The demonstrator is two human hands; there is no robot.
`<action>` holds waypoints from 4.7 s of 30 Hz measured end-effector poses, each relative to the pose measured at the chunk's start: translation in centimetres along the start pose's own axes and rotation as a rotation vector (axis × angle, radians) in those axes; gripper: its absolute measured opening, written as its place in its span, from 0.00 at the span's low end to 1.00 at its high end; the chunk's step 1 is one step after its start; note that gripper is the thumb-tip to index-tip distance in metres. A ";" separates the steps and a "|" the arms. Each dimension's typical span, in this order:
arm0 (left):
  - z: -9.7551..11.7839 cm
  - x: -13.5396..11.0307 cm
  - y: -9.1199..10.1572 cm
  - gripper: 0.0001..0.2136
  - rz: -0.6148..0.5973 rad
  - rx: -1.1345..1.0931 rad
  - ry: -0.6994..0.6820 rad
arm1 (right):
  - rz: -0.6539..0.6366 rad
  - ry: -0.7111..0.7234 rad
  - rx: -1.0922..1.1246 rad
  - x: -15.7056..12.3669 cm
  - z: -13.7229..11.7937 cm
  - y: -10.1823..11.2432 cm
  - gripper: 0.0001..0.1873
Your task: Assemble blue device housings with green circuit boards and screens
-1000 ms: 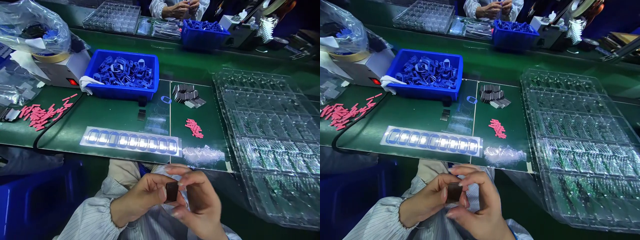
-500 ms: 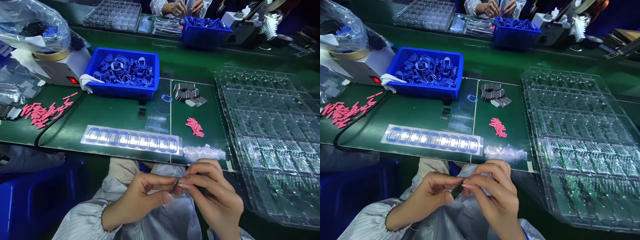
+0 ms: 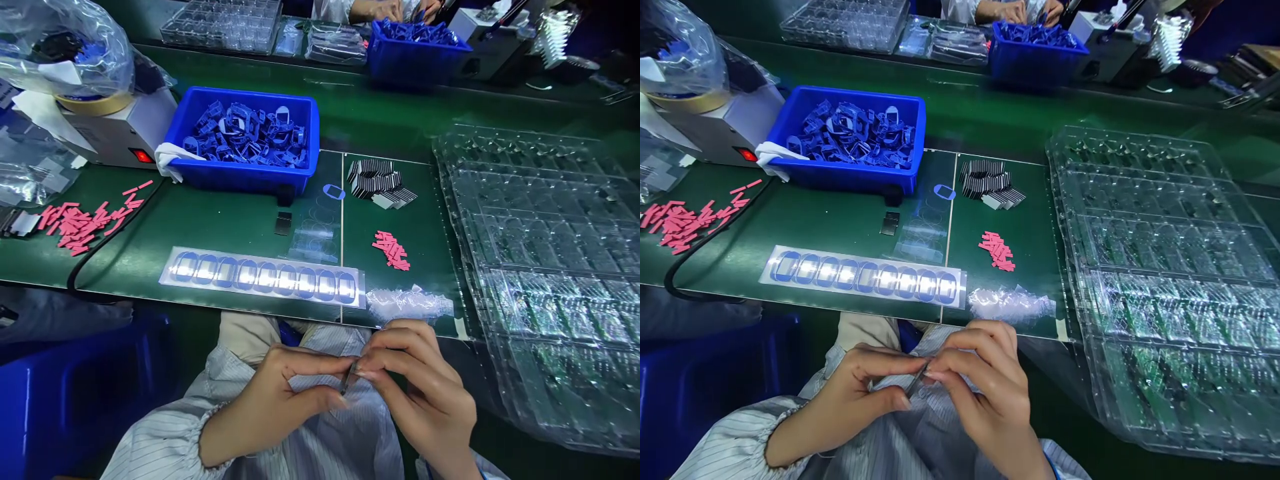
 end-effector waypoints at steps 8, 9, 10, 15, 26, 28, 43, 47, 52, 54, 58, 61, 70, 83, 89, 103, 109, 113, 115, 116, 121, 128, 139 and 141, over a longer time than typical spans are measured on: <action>-1.5 0.3 1.3 0.12 0.339 -0.096 -0.052 | 0.167 -0.097 -0.068 -1.5 1.4 1.0 0.05; -1.4 0.4 1.7 0.13 0.353 -0.051 -0.087 | 0.224 -0.200 -0.074 -1.4 2.6 1.2 0.04; -1.1 0.6 2.1 0.13 0.342 0.004 -0.117 | 0.282 -0.285 -0.131 -1.4 3.8 1.4 0.04; -0.1 0.9 2.5 0.26 0.145 0.427 -0.215 | 0.487 -0.287 -0.624 -0.8 7.4 0.8 0.07; 2.0 2.4 0.8 0.37 -0.115 0.989 -0.607 | 0.100 -0.013 -0.169 -0.3 3.5 1.0 0.16; 2.3 2.6 0.6 0.36 -0.168 1.054 -0.652 | 0.026 0.024 -0.143 0.5 2.3 0.8 0.17; 4.2 7.6 4.4 0.20 -0.299 1.413 -0.724 | 0.134 -0.027 -0.100 2.6 7.7 0.8 0.07; 7.2 14.2 9.7 0.13 -0.134 1.628 -0.607 | 0.284 -0.029 -0.064 2.3 9.1 1.0 0.07; 8.3 21.4 13.9 0.10 -0.201 1.674 -0.545 | 0.319 -0.047 -0.032 2.3 8.8 0.9 0.07; 8.0 22.8 14.4 0.07 -0.289 1.659 -0.540 | 0.321 -0.048 -0.025 2.4 8.7 1.0 0.07; 7.9 23.0 14.2 0.08 -0.333 1.645 -0.564 | 0.322 -0.063 -0.002 2.5 8.8 1.2 0.06; 8.4 21.6 13.4 0.10 -0.298 1.618 -0.611 | 0.328 -0.077 0.014 2.5 8.7 1.2 0.06; 8.7 14.5 8.7 0.05 -0.222 1.326 -0.723 | 0.347 -0.171 0.162 2.4 10.0 1.9 0.07; 1.7 3.8 0.5 0.08 0.011 -0.430 -0.007 | 0.442 -0.015 0.267 1.8 -0.1 -0.8 0.13; 1.1 1.6 0.0 0.07 -0.028 -0.237 -0.059 | 0.406 -0.199 0.461 1.9 -0.3 -2.2 0.14; -0.6 1.0 0.6 0.13 0.025 -0.719 0.120 | 0.149 -0.037 0.191 1.0 0.4 0.8 0.12; -0.9 1.0 0.4 0.21 0.033 -0.746 0.149 | -0.018 0.163 -0.046 1.3 -0.5 1.3 0.13; -0.6 1.0 0.4 0.23 -0.018 -0.730 0.103 | -0.051 0.170 -0.079 1.4 -0.8 1.5 0.13; -0.5 1.0 0.2 0.23 -0.051 -0.739 0.068 | -0.073 0.179 -0.098 1.3 -1.1 1.4 0.13; -0.5 1.1 0.1 0.23 -0.068 -0.749 0.053 | -0.083 0.188 -0.105 1.3 -1.2 1.3 0.13; -0.1 1.5 -0.3 0.23 -0.084 -0.796 0.030 | -0.112 0.184 -0.088 0.9 -1.3 1.0 0.19; 0.1 1.7 -0.5 0.22 -0.111 -0.780 0.027 | -0.088 0.111 -0.048 1.3 -1.3 1.8 0.23; 0.0 1.5 -0.3 0.29 -0.091 -0.707 0.039 | -0.069 0.119 -0.029 1.1 -1.7 1.1 0.20; -0.1 1.5 -0.3 0.30 -0.096 -0.710 0.039 | -0.102 0.135 -0.057 1.2 -1.9 1.1 0.20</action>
Point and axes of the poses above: each hand's wrist, its own x-axis towards the middle knuckle, its own y-axis out of the back of the hand, z = x × y, the point moved 4 cm from there along x, towards the middle knuckle, and after that the axes turned 15 degrees about -y, right-handed, at the moved point
